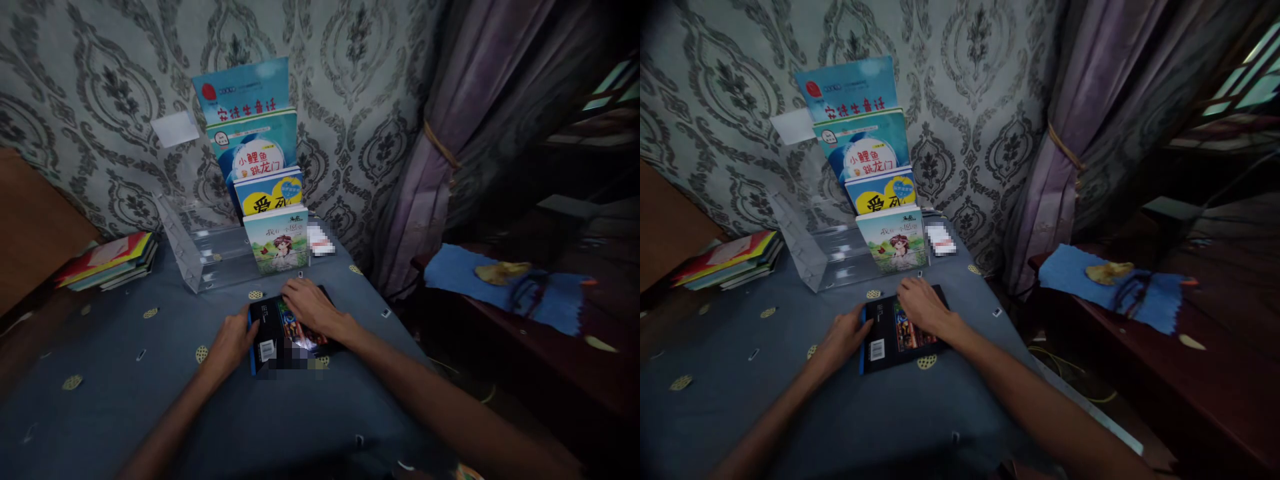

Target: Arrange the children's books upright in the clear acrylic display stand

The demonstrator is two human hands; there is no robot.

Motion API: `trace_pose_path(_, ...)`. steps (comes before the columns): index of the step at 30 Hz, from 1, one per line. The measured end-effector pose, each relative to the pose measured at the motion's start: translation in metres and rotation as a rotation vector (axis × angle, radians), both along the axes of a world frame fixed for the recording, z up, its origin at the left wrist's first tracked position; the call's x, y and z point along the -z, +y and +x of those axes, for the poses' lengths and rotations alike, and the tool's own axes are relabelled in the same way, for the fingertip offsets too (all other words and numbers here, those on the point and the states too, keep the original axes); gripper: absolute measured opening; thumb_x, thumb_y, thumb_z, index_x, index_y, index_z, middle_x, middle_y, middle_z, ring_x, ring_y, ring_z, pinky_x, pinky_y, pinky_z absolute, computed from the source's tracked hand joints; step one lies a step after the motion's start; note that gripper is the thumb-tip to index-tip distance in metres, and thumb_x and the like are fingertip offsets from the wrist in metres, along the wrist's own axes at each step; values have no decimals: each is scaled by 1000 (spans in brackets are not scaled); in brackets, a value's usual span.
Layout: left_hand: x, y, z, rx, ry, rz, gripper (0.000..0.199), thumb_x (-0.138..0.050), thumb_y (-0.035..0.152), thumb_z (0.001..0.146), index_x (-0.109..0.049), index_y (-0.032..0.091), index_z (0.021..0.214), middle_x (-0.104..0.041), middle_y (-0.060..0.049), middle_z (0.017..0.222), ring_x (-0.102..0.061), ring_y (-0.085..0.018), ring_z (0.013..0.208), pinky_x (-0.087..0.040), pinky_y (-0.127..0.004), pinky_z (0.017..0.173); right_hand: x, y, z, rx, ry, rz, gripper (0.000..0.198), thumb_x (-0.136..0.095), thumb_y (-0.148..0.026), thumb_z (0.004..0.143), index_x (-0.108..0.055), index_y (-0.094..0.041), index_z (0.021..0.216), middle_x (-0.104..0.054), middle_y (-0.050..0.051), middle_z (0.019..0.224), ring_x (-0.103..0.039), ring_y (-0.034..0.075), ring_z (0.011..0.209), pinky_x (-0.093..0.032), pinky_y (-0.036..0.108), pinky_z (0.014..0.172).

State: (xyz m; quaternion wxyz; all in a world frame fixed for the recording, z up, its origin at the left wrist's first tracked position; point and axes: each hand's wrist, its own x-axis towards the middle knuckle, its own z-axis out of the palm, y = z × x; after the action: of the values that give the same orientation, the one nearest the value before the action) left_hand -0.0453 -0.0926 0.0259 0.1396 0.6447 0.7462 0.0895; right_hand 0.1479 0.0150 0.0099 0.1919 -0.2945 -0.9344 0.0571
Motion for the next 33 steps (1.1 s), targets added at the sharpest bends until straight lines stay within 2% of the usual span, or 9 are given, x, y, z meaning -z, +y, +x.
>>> trace_pose_path(3,2,9,8,8,-42,4,43,-47,22,98,-51,14,140,-76,-7,86,-75,-23,86,-52,-30,76,6,-14,-7,-120,60,-13,19,-53,-16,101,-68,-15,112,-70,14,115,-65,26,110,-48,42,99)
trace_pose_path(6,5,15,14,29,-85,-30,42,-44,21,99,-49,16,140,-76,-7,85,-75,-22,78,-54,-30,72,14,-22,-11,-205,108,-12,26,-56,-12,97,-65,-13,122,-67,17,129,-62,26,122,-46,43,107)
trace_pose_path(12,0,16,24,54,213,-45,39,-44,26,101,-52,15,138,-77,-16,102,-75,-27,96,-52,-32,78,29,-22,-13,-235,92,-27,31,-50,-16,100,-63,-9,128,-66,20,136,-57,26,134,-38,47,118)
trace_pose_path(19,-16,12,37,34,391,-96,43,-34,32,105,-53,13,139,-76,-19,100,-75,-31,96,-52,-36,77,34,-16,5,-74,98,-44,32,-52,-19,101,-64,-17,130,-66,16,139,-57,26,135,-37,51,118)
trace_pose_path(23,-19,11,39,34,408,-120,43,-32,31,106,-54,13,138,-76,-19,101,-75,-33,96,-52,-38,77,24,-9,28,38,87,-57,30,-51,-19,101,-68,-19,126,-69,15,134,-61,26,130,-39,50,116)
trace_pose_path(27,-20,10,40,32,406,-105,41,-33,31,106,-55,15,136,-75,-17,109,-73,-29,98,-52,-36,78,9,-3,51,188,40,-110,29,-50,-18,101,-72,-19,119,-72,14,130,-66,26,122,-42,48,112)
trace_pose_path(30,-18,10,39,57,423,-24,33,-36,26,104,-61,15,124,-71,-15,115,-69,-27,105,-53,-34,79,-2,-1,61,301,-27,-143,30,-46,-20,102,-73,-19,115,-72,12,129,-66,25,120,-44,42,107)
trace_pose_path(33,-11,13,38,128,474,121,30,-38,19,102,-66,14,110,-66,-15,113,-62,-29,109,-53,-38,84,-8,-2,64,351,-62,-158,32,-43,-23,104,-74,-20,110,-75,11,124,-67,23,118,-45,35,101)
